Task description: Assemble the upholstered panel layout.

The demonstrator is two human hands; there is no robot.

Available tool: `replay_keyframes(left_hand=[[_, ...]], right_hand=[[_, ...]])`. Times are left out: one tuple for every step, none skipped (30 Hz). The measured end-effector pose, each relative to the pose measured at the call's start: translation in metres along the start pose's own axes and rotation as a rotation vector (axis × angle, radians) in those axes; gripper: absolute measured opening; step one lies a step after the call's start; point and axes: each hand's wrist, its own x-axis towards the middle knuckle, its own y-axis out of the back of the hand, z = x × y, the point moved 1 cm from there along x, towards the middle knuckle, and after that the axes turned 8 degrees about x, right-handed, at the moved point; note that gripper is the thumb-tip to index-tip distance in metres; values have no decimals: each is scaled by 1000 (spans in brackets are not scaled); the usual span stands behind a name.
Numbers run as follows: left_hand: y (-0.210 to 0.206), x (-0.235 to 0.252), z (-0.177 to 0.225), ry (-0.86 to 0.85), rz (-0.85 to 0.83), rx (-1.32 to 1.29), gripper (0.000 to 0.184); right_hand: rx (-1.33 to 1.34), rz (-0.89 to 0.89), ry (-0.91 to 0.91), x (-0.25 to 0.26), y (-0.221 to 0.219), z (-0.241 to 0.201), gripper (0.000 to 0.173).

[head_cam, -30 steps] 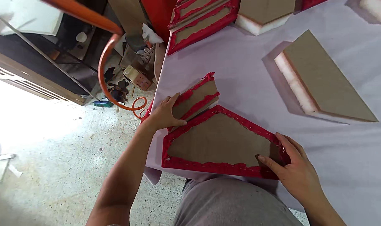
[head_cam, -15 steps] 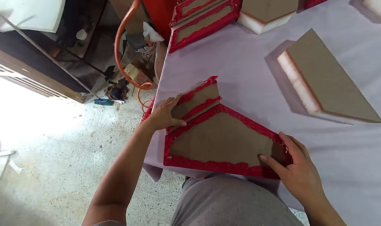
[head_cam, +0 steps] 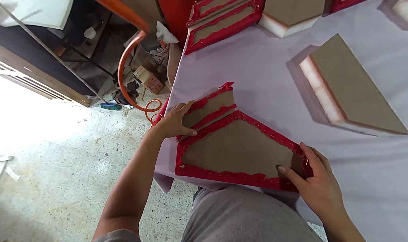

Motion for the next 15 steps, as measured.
replay_keyframes(left_hand=[[0,1,-1,-3,-8,-8,119],[0,1,-3,-3,-7,-22,119],[-3,1,-6,-6,5,-39,119],[-6,-1,-9,-8,23,-55,120],[-9,-2,-9,-10,40,-64,119],[-11,-3,-9,-11,51,-66,119],[-12,-4,-8,-9,55,-61,119],[-12,-4,-7,-4,52,-53,119],[-12,-4,-6,3,47,-47,119],[-11,-5,-6,9,41,-42,119],[-10,-6,-5,15,36,-37,119],[-9,-6,-5,16,39,-36,119],[-8,-5,-5,14,45,-38,119],[-8,-4,-5,11,48,-36,118],[-8,-4,-6,7,53,-31,118]], right_hand=[[1,-2,0,1,0,0,99],[4,-4,-1,1,-1,0,99],[6,-6,-5,2,-2,-1,99],[8,-8,-14,2,-3,-1,99],[8,-6,-21,2,-3,-2,98],[5,-5,-25,3,-2,-3,98],[3,-7,-29,3,-1,-4,97],[1,-11,-32,4,0,-4,97],[5,-12,-34,4,0,-4,97],[13,-10,-36,4,-1,-4,97],[18,-10,-40,4,-1,-4,97],[26,-9,-40,4,-1,-4,97],[31,-6,-37,4,-1,-4,97],[35,-6,-38,4,-2,-4,97],[34,-9,-41,5,-2,-3,98]])
